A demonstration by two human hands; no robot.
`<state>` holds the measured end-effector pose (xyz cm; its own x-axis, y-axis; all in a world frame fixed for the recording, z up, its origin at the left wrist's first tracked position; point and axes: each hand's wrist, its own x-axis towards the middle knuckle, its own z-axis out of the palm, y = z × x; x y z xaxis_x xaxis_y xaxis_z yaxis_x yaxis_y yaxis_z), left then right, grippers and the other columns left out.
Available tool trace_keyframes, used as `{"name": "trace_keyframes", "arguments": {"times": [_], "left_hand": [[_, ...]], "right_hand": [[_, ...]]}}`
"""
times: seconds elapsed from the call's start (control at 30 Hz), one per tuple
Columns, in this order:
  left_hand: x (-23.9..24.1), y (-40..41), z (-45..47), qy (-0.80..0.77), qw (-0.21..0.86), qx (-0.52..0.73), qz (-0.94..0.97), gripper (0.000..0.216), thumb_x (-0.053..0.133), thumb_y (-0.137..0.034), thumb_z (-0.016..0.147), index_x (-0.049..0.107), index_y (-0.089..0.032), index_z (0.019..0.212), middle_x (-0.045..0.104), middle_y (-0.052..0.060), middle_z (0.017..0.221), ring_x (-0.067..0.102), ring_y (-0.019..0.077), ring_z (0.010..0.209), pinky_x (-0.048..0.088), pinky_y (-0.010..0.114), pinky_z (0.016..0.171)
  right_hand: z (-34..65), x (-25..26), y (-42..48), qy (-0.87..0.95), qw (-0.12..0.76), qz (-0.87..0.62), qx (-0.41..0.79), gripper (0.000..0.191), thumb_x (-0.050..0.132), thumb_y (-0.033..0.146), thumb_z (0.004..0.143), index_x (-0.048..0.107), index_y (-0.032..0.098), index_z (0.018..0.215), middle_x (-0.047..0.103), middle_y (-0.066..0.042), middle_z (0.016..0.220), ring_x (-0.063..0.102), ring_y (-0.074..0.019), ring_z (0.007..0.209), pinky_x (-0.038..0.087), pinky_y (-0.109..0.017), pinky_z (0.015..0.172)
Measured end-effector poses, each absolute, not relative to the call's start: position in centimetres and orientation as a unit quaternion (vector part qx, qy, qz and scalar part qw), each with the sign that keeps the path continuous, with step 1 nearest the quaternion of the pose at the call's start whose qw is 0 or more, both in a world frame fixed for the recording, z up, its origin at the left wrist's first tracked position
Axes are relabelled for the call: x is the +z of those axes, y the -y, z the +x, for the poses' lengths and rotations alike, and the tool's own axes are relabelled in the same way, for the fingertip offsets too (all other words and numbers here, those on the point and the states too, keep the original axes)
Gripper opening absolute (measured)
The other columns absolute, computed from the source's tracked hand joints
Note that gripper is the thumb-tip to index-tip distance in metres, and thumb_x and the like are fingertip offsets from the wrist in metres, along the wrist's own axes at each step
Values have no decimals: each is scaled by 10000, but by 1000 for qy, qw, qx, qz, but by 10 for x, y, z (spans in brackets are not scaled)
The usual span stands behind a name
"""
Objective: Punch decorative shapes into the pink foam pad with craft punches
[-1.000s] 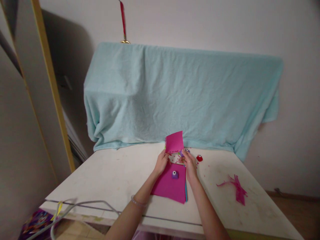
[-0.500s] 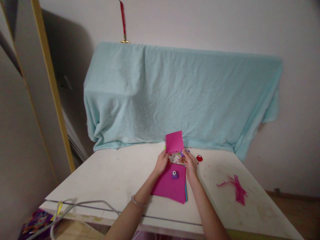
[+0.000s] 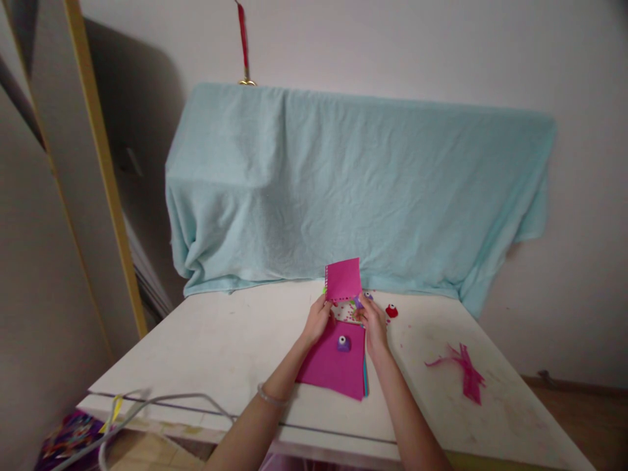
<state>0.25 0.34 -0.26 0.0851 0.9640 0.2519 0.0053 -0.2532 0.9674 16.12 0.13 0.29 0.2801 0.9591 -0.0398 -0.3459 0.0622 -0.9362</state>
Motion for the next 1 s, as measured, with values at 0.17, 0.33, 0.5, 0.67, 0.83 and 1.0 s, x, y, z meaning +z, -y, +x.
{"name": "trace_keyframes", "arguments": {"times": [0.17,0.33,0.5,0.67,0.83,1.0], "left_hand": [[-6,-6,3,-414,448,535,585,284,405,-396,912,562,-160,914,612,3,669,555,145,520,457,267,590],[-8,-7,2,-407,450,535,588,293,408,-403,913,566,-157,937,601,-2,644,551,147,516,464,271,590],[-8,-8,2,-409,449,536,586,274,405,-376,913,564,-156,953,585,-12,623,552,145,508,462,263,573],[-10,-9,2,-397,443,543,593,237,402,-310,903,564,-151,970,597,-8,657,555,136,504,465,259,575],[-10,-8,1,-394,444,543,593,263,394,-277,899,564,-137,1042,611,-2,651,562,145,511,473,269,599],[-10,-9,1,-403,447,540,589,271,404,-277,887,570,-135,1048,626,2,668,563,141,516,473,269,620]], "right_hand": [[161,5,0,327,655,-470,494,396,779,541,611,651,206,780,595,33,583,560,-149,499,432,-263,482],[160,6,1,334,652,-467,496,388,771,542,620,653,213,787,594,31,556,573,-164,508,429,-270,478],[162,3,-1,333,652,-459,503,383,779,534,615,661,210,782,613,23,601,564,-152,502,429,-269,474],[163,0,-3,327,653,-458,507,379,784,528,616,654,213,780,604,27,593,556,-152,498,425,-269,473],[163,0,-4,318,651,-460,513,359,789,513,619,649,219,770,595,35,576,554,-154,501,424,-270,479],[163,-2,-5,301,655,-459,519,360,809,497,606,653,217,769,576,42,540,551,-154,497,423,-263,480]]}}
